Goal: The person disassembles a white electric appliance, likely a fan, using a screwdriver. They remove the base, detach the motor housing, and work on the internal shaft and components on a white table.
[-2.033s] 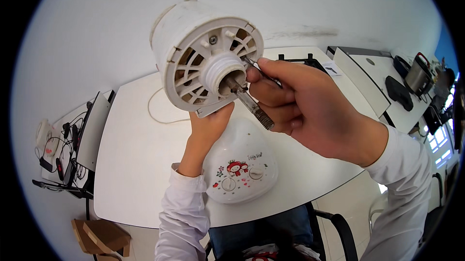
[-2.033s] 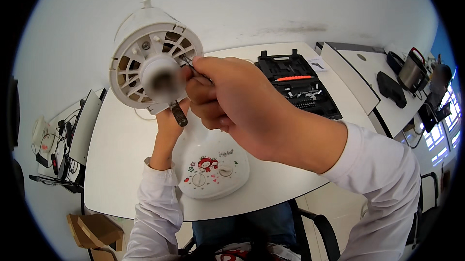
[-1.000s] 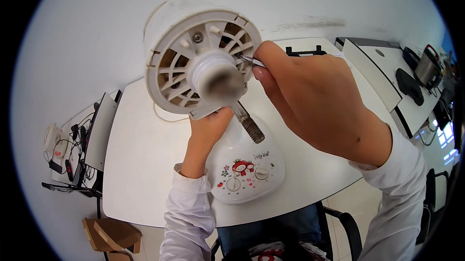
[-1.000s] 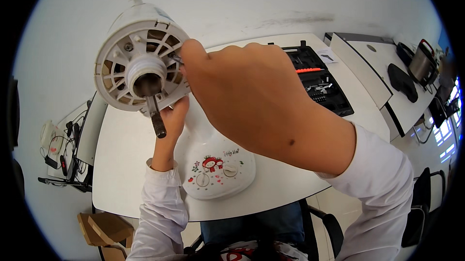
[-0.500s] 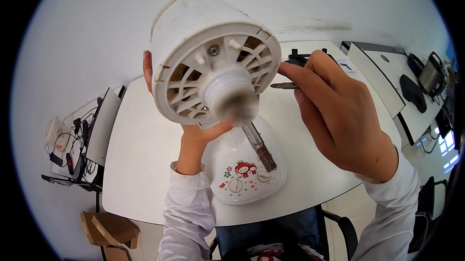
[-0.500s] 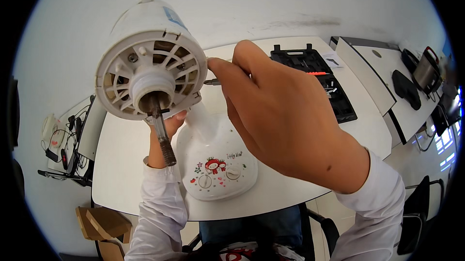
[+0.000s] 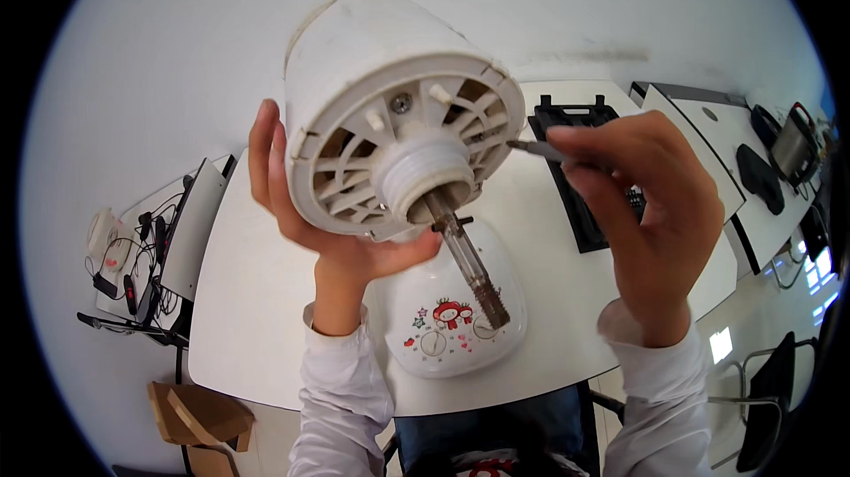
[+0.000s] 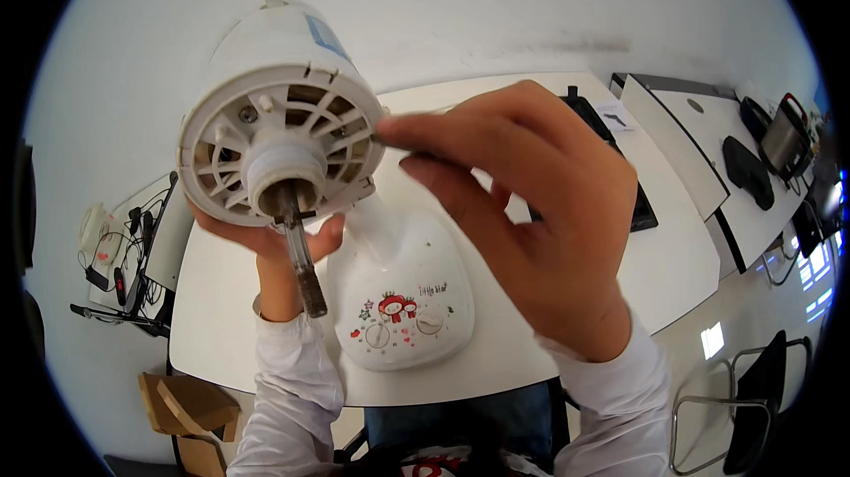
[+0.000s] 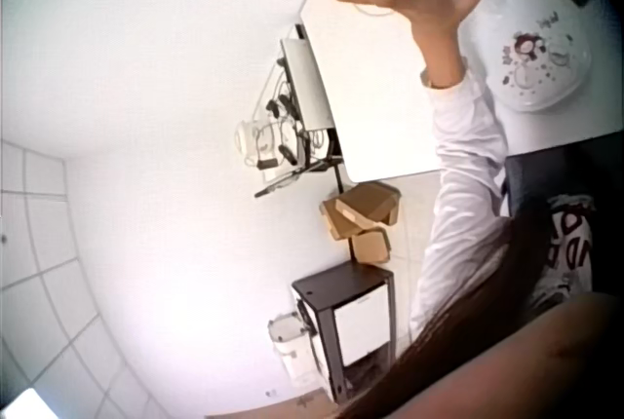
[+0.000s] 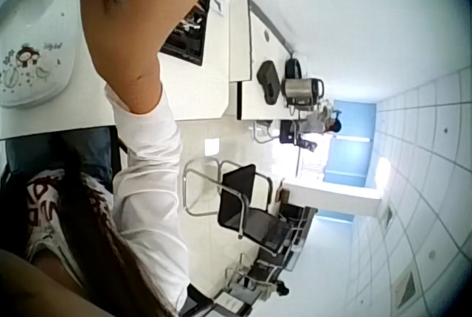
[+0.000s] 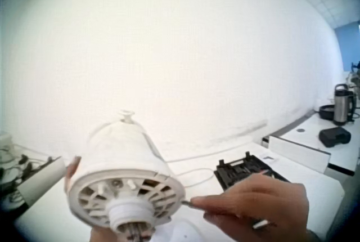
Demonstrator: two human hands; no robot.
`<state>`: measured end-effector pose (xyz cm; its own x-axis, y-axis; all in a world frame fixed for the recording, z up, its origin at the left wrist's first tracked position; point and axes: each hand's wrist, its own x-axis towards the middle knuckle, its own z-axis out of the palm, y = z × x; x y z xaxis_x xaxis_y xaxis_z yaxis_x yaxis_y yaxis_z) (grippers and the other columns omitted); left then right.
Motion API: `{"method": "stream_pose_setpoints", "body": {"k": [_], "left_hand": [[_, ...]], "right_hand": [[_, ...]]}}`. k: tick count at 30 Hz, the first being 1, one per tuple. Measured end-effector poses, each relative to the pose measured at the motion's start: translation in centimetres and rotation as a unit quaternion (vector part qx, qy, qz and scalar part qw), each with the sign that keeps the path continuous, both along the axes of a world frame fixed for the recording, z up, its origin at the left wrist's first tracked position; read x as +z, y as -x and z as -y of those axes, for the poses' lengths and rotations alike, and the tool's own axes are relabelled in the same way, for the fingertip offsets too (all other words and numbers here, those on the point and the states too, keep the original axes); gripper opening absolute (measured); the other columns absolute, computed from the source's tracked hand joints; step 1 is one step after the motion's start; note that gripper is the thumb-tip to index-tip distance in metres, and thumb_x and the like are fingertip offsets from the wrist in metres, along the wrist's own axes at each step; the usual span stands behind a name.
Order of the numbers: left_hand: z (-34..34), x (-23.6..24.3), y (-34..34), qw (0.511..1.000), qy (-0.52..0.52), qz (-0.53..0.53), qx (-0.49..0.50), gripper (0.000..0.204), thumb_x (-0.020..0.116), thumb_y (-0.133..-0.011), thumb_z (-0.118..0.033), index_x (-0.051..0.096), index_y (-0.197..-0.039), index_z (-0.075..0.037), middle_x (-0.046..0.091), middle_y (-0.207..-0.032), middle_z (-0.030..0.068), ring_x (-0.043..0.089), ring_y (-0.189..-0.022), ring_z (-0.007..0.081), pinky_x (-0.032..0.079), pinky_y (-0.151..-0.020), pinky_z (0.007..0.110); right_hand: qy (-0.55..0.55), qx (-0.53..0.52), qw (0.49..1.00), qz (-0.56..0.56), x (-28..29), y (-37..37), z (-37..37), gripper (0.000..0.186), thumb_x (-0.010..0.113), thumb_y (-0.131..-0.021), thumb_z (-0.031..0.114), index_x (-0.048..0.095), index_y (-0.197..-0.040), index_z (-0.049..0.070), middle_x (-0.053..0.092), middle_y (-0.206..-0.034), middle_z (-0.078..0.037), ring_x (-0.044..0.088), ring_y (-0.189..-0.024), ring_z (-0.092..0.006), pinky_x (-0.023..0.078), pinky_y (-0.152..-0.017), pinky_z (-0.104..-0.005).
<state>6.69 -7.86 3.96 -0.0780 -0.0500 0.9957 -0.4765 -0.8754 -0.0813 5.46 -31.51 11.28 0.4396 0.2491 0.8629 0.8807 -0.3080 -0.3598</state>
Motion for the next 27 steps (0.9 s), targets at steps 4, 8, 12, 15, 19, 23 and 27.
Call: {"method": "stream_pose_setpoints", "body": {"k": [4,8,12,15,19,23,27], "left_hand": [[1.1,3.6,2.9,0.995,-0.07,0.058,0.042,0.101,0.072,-0.066,-0.057,0.022,-0.139,-0.008,0.028,-0.135,0.0261,0.035,-0.124,0.0444,0.04,-0.097,0.056],[3.9,4.1,7.5,0.981,-0.119,-0.057,0.139,0.063,0.073,-0.075,-0.043,0.042,-0.125,-0.023,0.046,-0.122,0.013,0.043,-0.117,0.0371,0.036,-0.101,0.06],[6.0,4.7,9.8,0.985,-0.066,-0.124,0.103,0.025,0.075,-0.069,-0.018,0.069,-0.089,-0.031,0.062,-0.1,-0.0089,0.057,-0.098,0.0156,0.035,-0.1,0.05],[6.9,5.3,10.8,0.969,-0.081,-0.204,0.118,0.026,0.079,-0.065,-0.024,0.063,-0.083,-0.032,0.058,-0.095,-0.0058,0.056,-0.099,0.0224,0.037,-0.099,0.051],[6.9,4.8,10.8,0.966,-0.082,-0.204,0.136,0.023,0.076,-0.071,-0.024,0.059,-0.085,-0.031,0.057,-0.096,-0.0049,0.055,-0.097,0.0228,0.039,-0.097,0.05],[6.6,4.2,11.0,0.962,-0.096,-0.194,0.168,0.014,0.063,-0.085,-0.038,0.054,-0.094,-0.032,0.052,-0.098,-0.0037,0.053,-0.094,0.0236,0.041,-0.094,0.05],[6.3,3.4,10.8,0.973,-0.118,-0.136,0.143,0.014,0.057,-0.089,-0.04,0.053,-0.102,-0.035,0.051,-0.099,-0.0036,0.053,-0.091,0.0232,0.041,-0.091,0.052]], "right_hand": [[-0.067,0.044,0.991,0.106,0.3,0.1,-1.2,0.03,0.071,-0.062,-0.006,0.069,-0.091,0.003,0.062,-0.084,-0.01,0.058,-0.074,-0.0186,0.048,-0.065,-0.0276],[-0.082,0.074,0.983,0.147,0.4,0.4,-1.4,0.031,0.077,-0.061,-0.003,0.063,-0.088,0.003,0.064,-0.086,-0.012,0.062,-0.076,-0.0234,0.053,-0.066,-0.0303],[-0.148,0.153,0.967,0.142,-0.5,0.3,-1.8,0.033,0.082,-0.059,-0.005,0.064,-0.084,0.005,0.067,-0.088,-0.011,0.067,-0.079,-0.026,0.058,-0.065,-0.0301],[-0.162,0.165,0.962,0.147,-1.4,-0.6,-1.7,0.032,0.08,-0.058,-0.008,0.062,-0.083,0.003,0.066,-0.089,-0.012,0.068,-0.08,-0.0278,0.06,-0.066,-0.0315],[-0.133,0.189,0.96,0.157,-2.7,-1.6,-2.1,0.03,0.077,-0.06,-0.01,0.062,-0.084,-0.001,0.065,-0.091,-0.013,0.068,-0.081,-0.0292,0.061,-0.067,-0.032],[-0.066,0.131,0.967,0.209,-2.9,-1.7,-2.1,0.031,0.074,-0.067,-0.008,0.054,-0.088,0.004,0.06,-0.089,-0.012,0.066,-0.077,-0.0292,0.06,-0.064,-0.0307],[-0.033,0.13,0.966,0.222,-2.7,-2.1,-1.6,0.033,0.072,-0.071,-0.007,0.051,-0.093,0.005,0.057,-0.092,-0.013,0.066,-0.077,-0.0297,0.059,-0.065,-0.0295]]}}
